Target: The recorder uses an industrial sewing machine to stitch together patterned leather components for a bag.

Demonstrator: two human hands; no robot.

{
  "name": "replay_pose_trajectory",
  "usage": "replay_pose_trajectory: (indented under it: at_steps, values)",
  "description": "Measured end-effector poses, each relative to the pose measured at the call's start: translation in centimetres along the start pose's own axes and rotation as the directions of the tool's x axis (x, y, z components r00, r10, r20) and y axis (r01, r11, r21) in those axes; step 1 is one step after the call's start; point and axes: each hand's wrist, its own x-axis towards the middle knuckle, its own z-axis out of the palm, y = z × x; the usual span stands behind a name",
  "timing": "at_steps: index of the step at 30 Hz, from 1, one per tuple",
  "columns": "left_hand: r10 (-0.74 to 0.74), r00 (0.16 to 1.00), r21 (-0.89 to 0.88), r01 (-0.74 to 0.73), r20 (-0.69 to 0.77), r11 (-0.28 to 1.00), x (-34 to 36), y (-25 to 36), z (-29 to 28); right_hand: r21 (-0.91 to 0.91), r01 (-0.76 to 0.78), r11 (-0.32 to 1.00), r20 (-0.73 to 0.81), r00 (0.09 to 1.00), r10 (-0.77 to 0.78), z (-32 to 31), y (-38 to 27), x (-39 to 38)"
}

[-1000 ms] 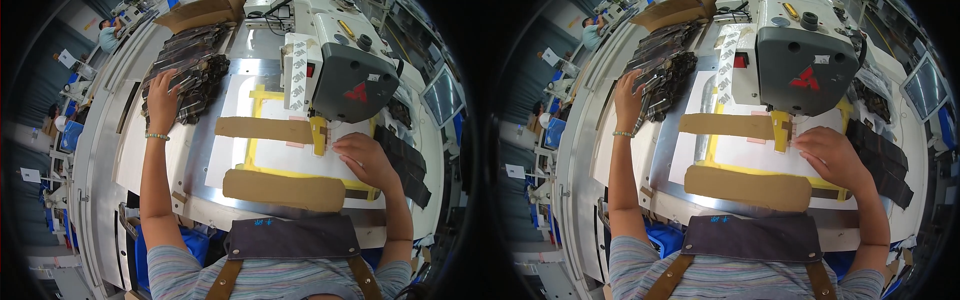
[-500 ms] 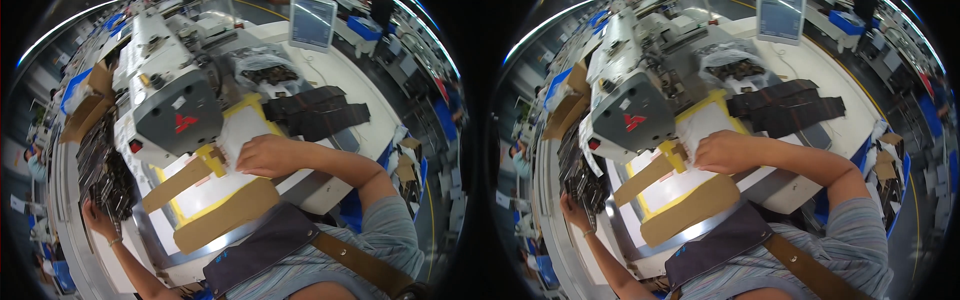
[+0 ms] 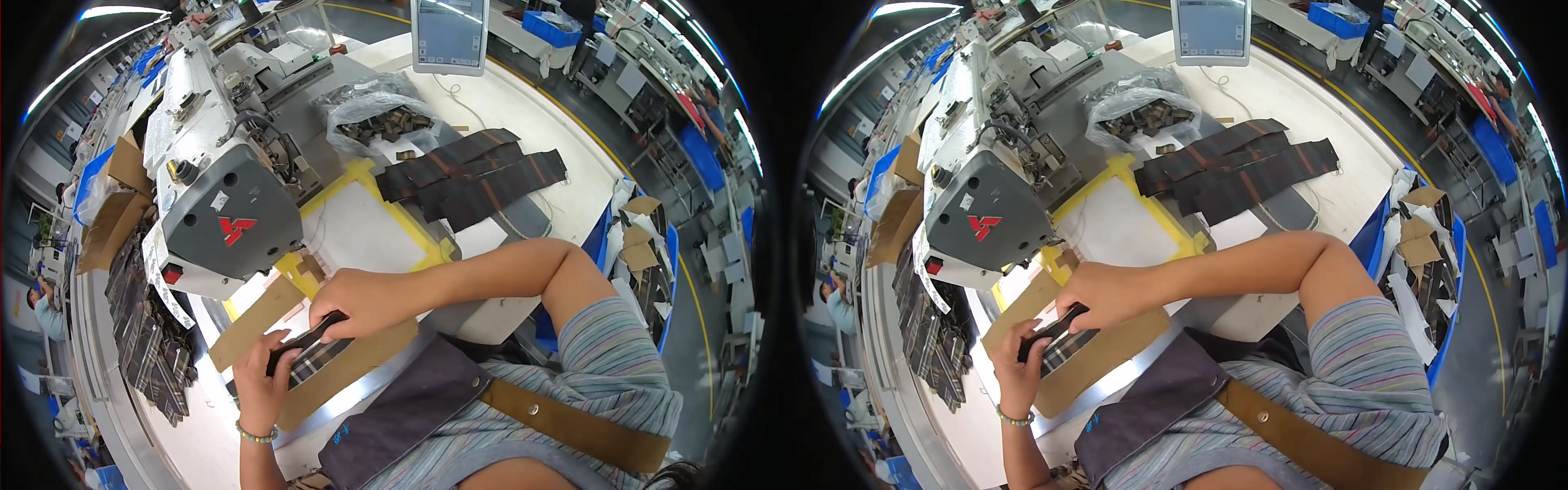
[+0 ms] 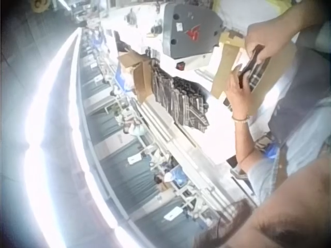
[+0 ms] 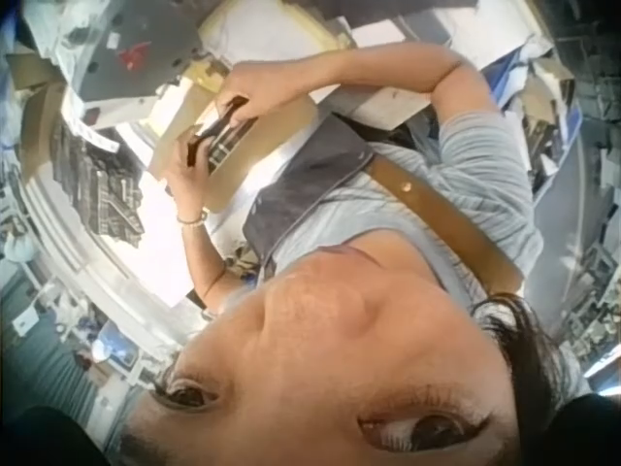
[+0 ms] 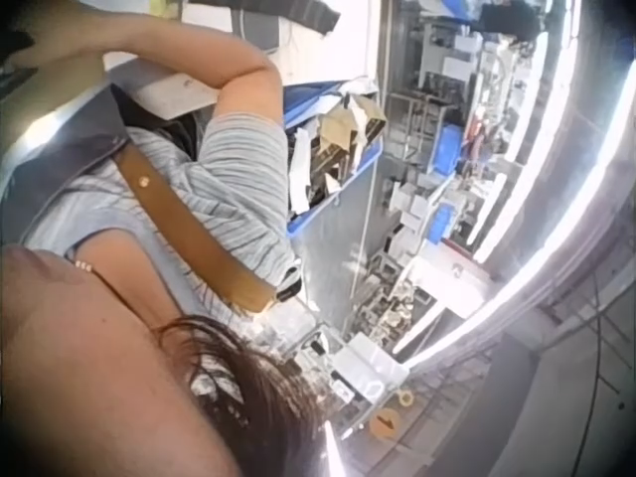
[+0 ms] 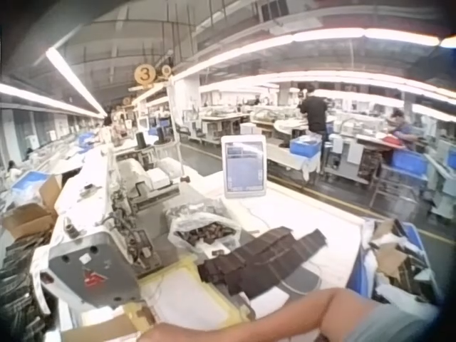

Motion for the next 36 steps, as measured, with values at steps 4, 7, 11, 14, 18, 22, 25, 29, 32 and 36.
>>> replay_pose_trajectory:
  at_steps: [4,7,11,14,18,22,25,29,32,36]
  values:
    - [-0.031,0.997,-0.093,0.038,0.069,0.995,0.3,0.6,0.6,0.084,0.030,0.996,-0.056,0.998,-0.026,-0.3,0.8,-2.0]
    - [-0.059,0.993,-0.102,0.069,0.101,0.992,0.5,0.9,0.8,0.138,-0.018,0.990,-0.069,0.997,0.028,-0.5,0.8,-3.0]
    - [-0.059,0.997,-0.099,0.063,0.045,0.993,0.1,0.9,1.1,0.230,-0.181,0.956,0.018,0.983,0.182,-0.9,0.8,-3.6]
    - [-0.043,0.999,-0.126,0.047,0.028,0.991,-0.2,1.2,1.6,0.384,-0.197,0.902,0.043,0.980,0.196,0.1,0.9,-2.8]
    - [-0.022,0.998,-0.178,0.033,0.067,0.983,-0.1,1.8,3.3,0.400,-0.121,0.908,0.006,0.992,0.129,2.4,1.0,-1.4]
    - [-0.165,0.978,-0.142,0.183,0.131,0.973,-0.1,-0.1,1.8,0.025,-0.034,0.999,0.039,0.999,0.033,0.4,2.8,-1.2]
    - [-0.257,0.960,-0.279,0.279,0.115,0.919,0.4,-3.8,-1.4,-0.413,0.112,0.904,-0.116,0.978,-0.174,-3.3,5.8,-0.9]
    - [-0.236,0.967,-0.059,0.243,0.100,0.968,1.2,-8.5,-3.1,-0.615,0.236,0.752,0.008,0.956,-0.294,-4.9,9.0,0.2]
    - [-0.144,0.989,-0.001,0.144,0.046,0.990,1.9,-11.3,-1.6,-0.649,0.312,0.693,0.114,0.941,-0.317,-4.0,9.9,0.9]
    - [-0.113,0.993,0.120,0.111,0.012,0.987,2.3,-13.5,-0.9,-0.632,0.301,0.714,0.171,0.953,-0.250,-3.6,10.1,0.7]
